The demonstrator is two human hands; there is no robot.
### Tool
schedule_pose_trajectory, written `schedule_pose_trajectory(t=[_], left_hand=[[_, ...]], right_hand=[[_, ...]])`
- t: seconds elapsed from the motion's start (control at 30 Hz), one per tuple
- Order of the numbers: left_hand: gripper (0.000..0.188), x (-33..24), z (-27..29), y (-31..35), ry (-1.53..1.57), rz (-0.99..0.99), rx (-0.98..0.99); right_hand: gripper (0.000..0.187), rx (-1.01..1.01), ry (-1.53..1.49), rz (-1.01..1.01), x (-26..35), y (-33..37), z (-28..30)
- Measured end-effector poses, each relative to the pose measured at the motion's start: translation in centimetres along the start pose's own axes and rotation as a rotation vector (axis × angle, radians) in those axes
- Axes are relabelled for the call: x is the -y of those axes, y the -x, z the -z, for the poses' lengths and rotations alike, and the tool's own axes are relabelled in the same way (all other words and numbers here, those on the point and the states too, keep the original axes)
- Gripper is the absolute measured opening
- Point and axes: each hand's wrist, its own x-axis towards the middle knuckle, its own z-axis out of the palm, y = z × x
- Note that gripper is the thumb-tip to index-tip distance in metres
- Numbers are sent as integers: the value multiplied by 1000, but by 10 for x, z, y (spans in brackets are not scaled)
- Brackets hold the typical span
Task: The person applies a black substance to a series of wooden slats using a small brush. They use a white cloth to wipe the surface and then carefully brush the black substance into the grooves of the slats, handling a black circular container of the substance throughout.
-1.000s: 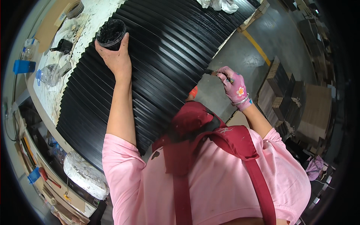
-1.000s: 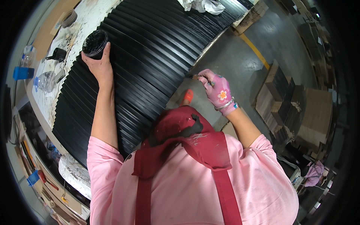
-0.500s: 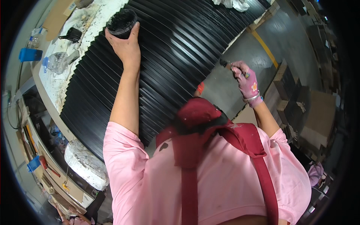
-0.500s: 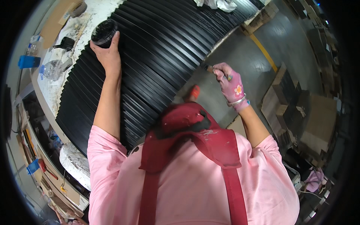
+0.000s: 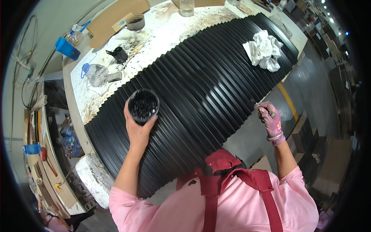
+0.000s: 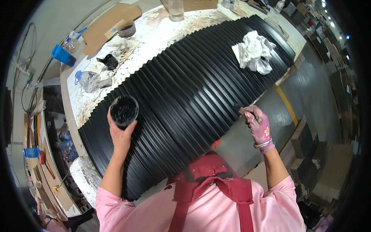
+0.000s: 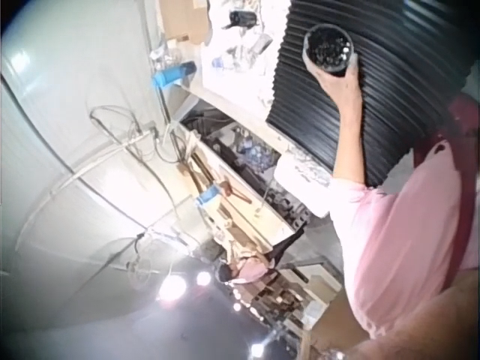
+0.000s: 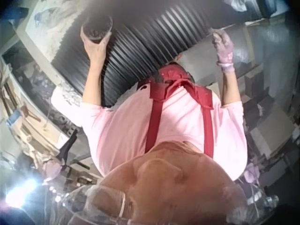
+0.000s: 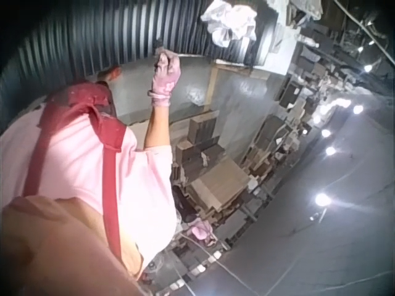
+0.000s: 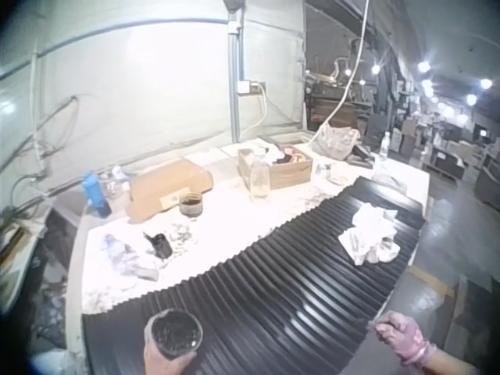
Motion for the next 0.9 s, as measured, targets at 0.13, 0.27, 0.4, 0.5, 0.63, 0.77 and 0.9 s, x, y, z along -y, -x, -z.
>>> schedule_pose_trajectory(t=[0.13,0.27,0.4,0.5,0.63,0.77,0.9], left_hand=[[97,6,26,33,50,73,-13],[100,25,43,73,11,104,-51],[101,49,51,105,169,88,-85],[105,55,50,116,292,192,-103],[113,64,44,116,299,94,-107],[117,61,47,111,251,27,-88],[116,55,49,107,249,-7,-97]], right_hand=[[28,93,-45,99,12,-37,-21],[34,226,-54,80,35,-67,-51],[31,306,-34,127,50,-94,-83],[22,317,-79,64,62,-115,-104],[18,308,-200,-33,60,-131,-135],[25,411,-256,-71,61,-126,-171],[22,408,-230,-67,59,-119,-188]])
